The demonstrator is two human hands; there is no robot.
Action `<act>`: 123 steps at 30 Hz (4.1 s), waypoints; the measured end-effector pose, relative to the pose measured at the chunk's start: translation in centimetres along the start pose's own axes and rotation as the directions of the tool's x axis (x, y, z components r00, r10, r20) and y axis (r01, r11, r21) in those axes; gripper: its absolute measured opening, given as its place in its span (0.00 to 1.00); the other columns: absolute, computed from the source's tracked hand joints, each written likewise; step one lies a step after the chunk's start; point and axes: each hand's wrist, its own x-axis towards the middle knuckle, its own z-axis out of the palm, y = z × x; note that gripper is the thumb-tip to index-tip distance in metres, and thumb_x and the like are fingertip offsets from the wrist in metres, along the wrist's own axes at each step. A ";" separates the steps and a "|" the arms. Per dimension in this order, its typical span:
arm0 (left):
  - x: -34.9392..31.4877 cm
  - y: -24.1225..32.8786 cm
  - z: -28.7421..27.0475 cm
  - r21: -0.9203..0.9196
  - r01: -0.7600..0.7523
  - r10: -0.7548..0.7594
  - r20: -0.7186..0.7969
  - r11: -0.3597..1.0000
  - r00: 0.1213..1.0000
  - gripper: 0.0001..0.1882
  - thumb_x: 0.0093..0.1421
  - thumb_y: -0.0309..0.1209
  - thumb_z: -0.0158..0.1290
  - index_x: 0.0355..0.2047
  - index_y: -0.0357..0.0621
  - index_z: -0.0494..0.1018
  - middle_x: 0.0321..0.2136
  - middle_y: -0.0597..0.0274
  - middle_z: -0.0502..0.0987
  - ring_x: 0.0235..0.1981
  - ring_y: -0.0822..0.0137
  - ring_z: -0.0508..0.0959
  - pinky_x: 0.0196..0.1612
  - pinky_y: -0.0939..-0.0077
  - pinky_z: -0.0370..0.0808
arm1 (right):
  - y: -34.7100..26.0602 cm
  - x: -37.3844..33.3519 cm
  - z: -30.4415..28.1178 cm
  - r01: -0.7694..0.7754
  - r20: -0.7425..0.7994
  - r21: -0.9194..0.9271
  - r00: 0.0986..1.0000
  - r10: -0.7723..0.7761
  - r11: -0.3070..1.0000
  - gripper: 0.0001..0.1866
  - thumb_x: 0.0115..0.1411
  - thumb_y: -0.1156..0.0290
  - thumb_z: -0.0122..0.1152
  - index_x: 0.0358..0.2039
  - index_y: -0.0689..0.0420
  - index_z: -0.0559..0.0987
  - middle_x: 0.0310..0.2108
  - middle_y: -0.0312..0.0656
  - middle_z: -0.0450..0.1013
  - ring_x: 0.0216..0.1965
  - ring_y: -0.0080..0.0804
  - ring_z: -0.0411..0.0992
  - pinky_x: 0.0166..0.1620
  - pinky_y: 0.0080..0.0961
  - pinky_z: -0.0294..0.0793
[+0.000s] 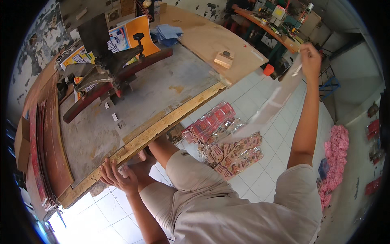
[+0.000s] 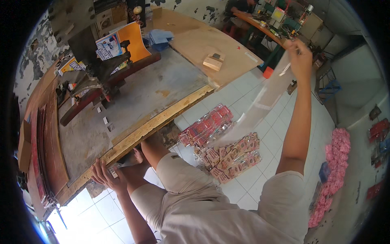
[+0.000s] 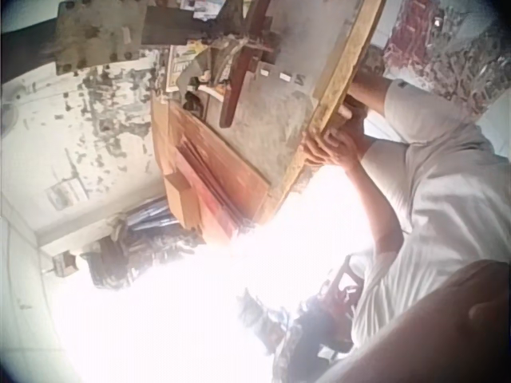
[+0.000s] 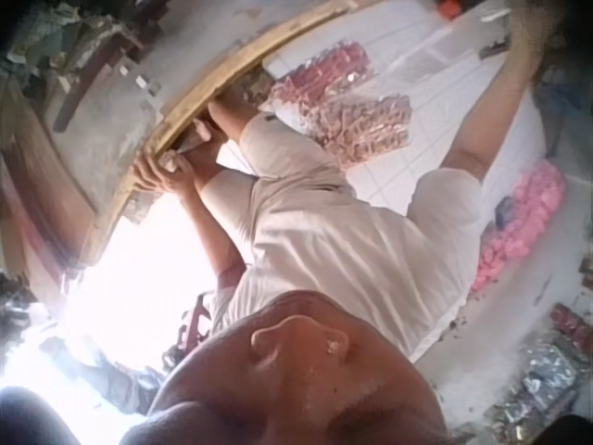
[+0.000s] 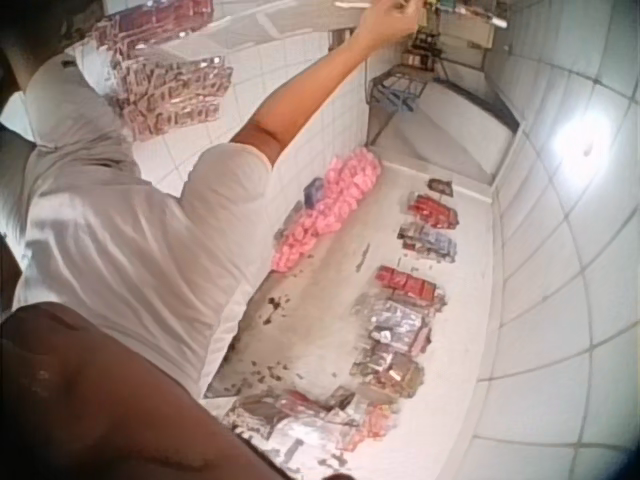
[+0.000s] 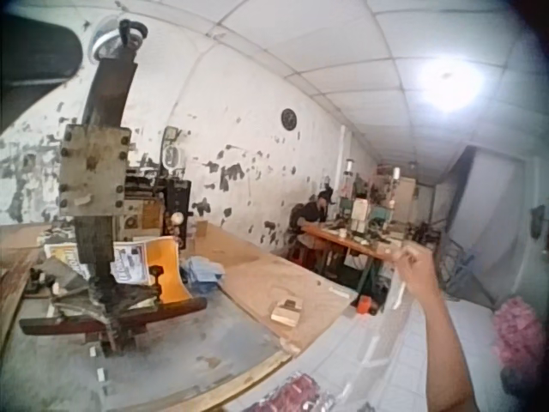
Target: The person seals several long red packaging strips using a small wooden hand-sealer on a workbench. The person aligns each strip under the machine, applies pressure with the wooden tool, and then sets the sealed strip aside.
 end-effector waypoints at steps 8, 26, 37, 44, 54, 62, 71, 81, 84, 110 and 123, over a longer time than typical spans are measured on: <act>0.0 -0.3 -0.3 0.007 0.004 -0.004 -0.026 1.000 1.000 0.26 0.77 0.46 0.54 0.69 0.48 0.75 0.72 0.57 0.76 0.79 0.46 0.65 0.83 0.42 0.45 | 0.9 -14.0 8.2 -0.033 0.181 -0.243 0.980 0.079 0.970 0.10 0.74 0.61 0.67 0.41 0.54 0.82 0.42 0.49 0.81 0.43 0.55 0.81 0.45 0.47 0.79; 2.9 -4.9 -5.9 -0.065 0.014 -0.005 0.127 0.998 0.992 0.19 0.78 0.40 0.54 0.62 0.47 0.81 0.62 0.56 0.84 0.67 0.50 0.78 0.73 0.50 0.63 | -18.7 -52.9 30.0 -0.259 0.944 0.158 0.324 -0.069 0.953 0.15 0.73 0.57 0.63 0.48 0.52 0.89 0.47 0.51 0.85 0.48 0.57 0.84 0.54 0.51 0.83; 14.3 -25.4 -18.3 0.087 0.518 -0.521 0.260 0.851 0.813 0.23 0.73 0.31 0.64 0.66 0.39 0.78 0.65 0.42 0.78 0.65 0.43 0.78 0.68 0.51 0.74 | -20.4 -48.6 24.7 -0.447 0.685 0.424 0.727 0.045 0.788 0.12 0.70 0.71 0.69 0.52 0.59 0.86 0.49 0.51 0.84 0.52 0.54 0.82 0.56 0.47 0.80; 14.6 -26.4 -20.0 0.333 0.191 -0.275 0.227 0.923 0.934 0.22 0.70 0.33 0.65 0.63 0.44 0.80 0.62 0.50 0.81 0.68 0.46 0.75 0.73 0.48 0.68 | -27.1 -38.4 20.8 -0.136 0.358 0.641 0.924 -0.137 0.756 0.11 0.72 0.74 0.65 0.53 0.61 0.84 0.51 0.51 0.82 0.52 0.55 0.79 0.58 0.50 0.76; 17.9 -30.8 -23.7 0.375 0.355 -0.497 0.408 0.856 0.766 0.21 0.68 0.40 0.69 0.55 0.40 0.85 0.56 0.49 0.85 0.57 0.48 0.85 0.62 0.55 0.79 | -30.6 -32.4 21.9 0.072 0.237 0.664 0.924 -0.301 0.744 0.30 0.76 0.55 0.61 0.70 0.60 0.72 0.77 0.54 0.66 0.80 0.64 0.57 0.78 0.63 0.54; 20.0 -33.1 -26.1 0.282 0.298 -0.409 0.575 0.912 0.709 0.17 0.68 0.36 0.67 0.53 0.41 0.85 0.53 0.52 0.86 0.53 0.48 0.86 0.59 0.55 0.81 | -30.4 -32.9 22.7 0.084 0.227 0.671 0.922 -0.313 0.737 0.30 0.77 0.54 0.60 0.71 0.59 0.71 0.78 0.53 0.64 0.81 0.63 0.55 0.77 0.62 0.55; 22.8 -30.3 -24.4 0.521 -0.181 0.041 0.268 0.834 0.963 0.11 0.71 0.24 0.55 0.51 0.43 0.81 0.51 0.55 0.86 0.53 0.51 0.85 0.58 0.56 0.78 | -31.1 -32.7 22.5 0.054 0.216 0.675 0.939 -0.268 0.736 0.29 0.76 0.58 0.60 0.70 0.61 0.73 0.76 0.53 0.65 0.80 0.62 0.56 0.78 0.62 0.54; 22.8 -6.7 -24.3 0.074 -0.323 0.256 0.457 0.944 0.852 0.06 0.62 0.31 0.66 0.38 0.49 0.81 0.35 0.68 0.82 0.30 0.65 0.82 0.32 0.67 0.81 | -45.8 -33.7 19.4 -0.849 0.467 0.475 0.466 -0.752 -0.232 0.37 0.82 0.42 0.51 0.75 0.60 0.71 0.68 0.49 0.77 0.70 0.46 0.72 0.73 0.46 0.67; 20.1 0.2 -26.4 -0.076 -0.510 0.438 0.630 0.857 0.641 0.10 0.59 0.36 0.70 0.40 0.59 0.84 0.32 0.76 0.82 0.25 0.72 0.83 0.28 0.73 0.79 | -52.6 -30.6 17.6 -0.914 0.435 -0.221 0.221 -0.873 -0.341 0.41 0.81 0.36 0.47 0.79 0.56 0.66 0.69 0.47 0.76 0.67 0.39 0.75 0.71 0.40 0.71; 17.2 2.7 -6.6 -0.557 0.151 0.215 0.536 0.817 0.816 0.08 0.64 0.33 0.70 0.40 0.45 0.89 0.45 0.61 0.87 0.42 0.53 0.88 0.47 0.59 0.84 | -24.1 -27.1 3.3 -0.959 0.944 0.276 0.257 -0.206 0.069 0.52 0.68 0.75 0.65 0.85 0.64 0.46 0.68 0.52 0.76 0.56 0.31 0.83 0.57 0.28 0.82; 15.5 3.0 -1.5 -0.449 0.024 0.259 0.557 0.893 0.789 0.32 0.66 0.49 0.66 0.65 0.44 0.81 0.72 0.57 0.76 0.73 0.48 0.71 0.74 0.46 0.66 | -34.7 -30.0 7.4 -0.951 0.887 0.309 0.294 -0.356 -0.014 0.47 0.77 0.81 0.56 0.87 0.60 0.39 0.73 0.46 0.70 0.62 0.22 0.75 0.62 0.23 0.76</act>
